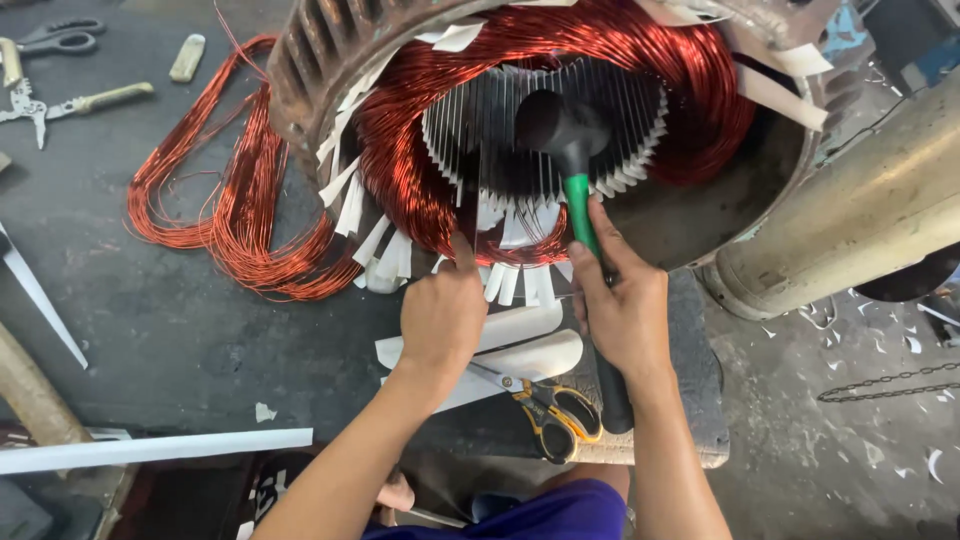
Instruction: Rewinding an electric motor by inserting copper coils into the stator slots and seating them with a mallet
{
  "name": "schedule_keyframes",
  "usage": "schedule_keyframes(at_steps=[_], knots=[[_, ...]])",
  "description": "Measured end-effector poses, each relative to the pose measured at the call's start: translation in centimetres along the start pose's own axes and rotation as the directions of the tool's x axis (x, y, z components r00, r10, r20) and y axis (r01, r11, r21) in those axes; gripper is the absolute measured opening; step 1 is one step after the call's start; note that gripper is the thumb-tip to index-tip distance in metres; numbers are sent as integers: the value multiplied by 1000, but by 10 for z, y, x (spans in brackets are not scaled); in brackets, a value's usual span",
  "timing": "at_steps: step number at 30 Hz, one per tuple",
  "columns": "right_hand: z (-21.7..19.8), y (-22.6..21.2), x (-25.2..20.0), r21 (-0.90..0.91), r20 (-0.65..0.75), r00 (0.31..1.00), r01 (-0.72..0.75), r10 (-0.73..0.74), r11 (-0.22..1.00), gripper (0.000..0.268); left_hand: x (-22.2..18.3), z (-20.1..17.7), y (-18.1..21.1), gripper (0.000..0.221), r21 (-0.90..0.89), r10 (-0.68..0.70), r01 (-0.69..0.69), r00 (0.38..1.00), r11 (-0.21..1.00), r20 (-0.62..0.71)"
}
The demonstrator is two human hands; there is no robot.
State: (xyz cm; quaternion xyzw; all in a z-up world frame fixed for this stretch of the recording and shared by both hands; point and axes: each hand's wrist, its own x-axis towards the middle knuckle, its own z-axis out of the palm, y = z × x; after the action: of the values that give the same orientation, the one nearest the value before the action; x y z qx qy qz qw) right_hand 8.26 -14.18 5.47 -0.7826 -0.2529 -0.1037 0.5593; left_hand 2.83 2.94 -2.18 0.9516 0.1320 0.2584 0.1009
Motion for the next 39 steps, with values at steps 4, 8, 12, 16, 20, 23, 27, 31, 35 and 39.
schedule_keyframes(at_steps=[4, 8, 12, 16, 20, 23, 27, 31, 35, 39], knots=[[-2, 1, 0, 19, -16, 1000, -10, 10, 1000, 44, 9, 21, -2, 59, 57, 15, -10, 996, 998, -89], [21, 8, -12, 65, -75, 996, -48, 53, 997, 45, 12, 18, 1, 49, 152, 36, -19, 993, 988, -109], [60, 68, -17, -84, 21, 999, -33, 35, 996, 43, 14, 22, -3, 47, 204, 47, -25, 994, 979, -103], [28, 22, -9, 37, 41, 992, -121, 120, 992, 40, 17, 35, -14, 49, 148, 32, -21, 997, 989, -74], [42, 13, -11, 11, -95, 995, -29, 30, 1000, 45, 16, 29, -4, 45, 163, 38, -27, 997, 986, -63], [48, 18, -8, -109, -54, 996, 63, -69, 992, 45, 20, 47, -11, 42, 171, 41, -30, 997, 985, -59], [18, 13, 1, 46, 65, 983, -173, 170, 984, 40, 24, 42, -10, 36, 86, 21, -22, 1000, 996, 21], [40, 3, -6, 167, -119, 986, -97, 117, 981, 45, 21, 42, -11, 36, 118, 23, -22, 1000, 993, -6], [42, 24, 6, -166, 78, 993, -77, 91, 983, 39, 22, 28, -5, 35, 167, 31, -25, 999, 986, -32], [14, -8, -3, 43, -5, 989, -147, 148, 988, 44, 22, 30, -13, 33, 110, 13, -21, 997, 994, 72]])
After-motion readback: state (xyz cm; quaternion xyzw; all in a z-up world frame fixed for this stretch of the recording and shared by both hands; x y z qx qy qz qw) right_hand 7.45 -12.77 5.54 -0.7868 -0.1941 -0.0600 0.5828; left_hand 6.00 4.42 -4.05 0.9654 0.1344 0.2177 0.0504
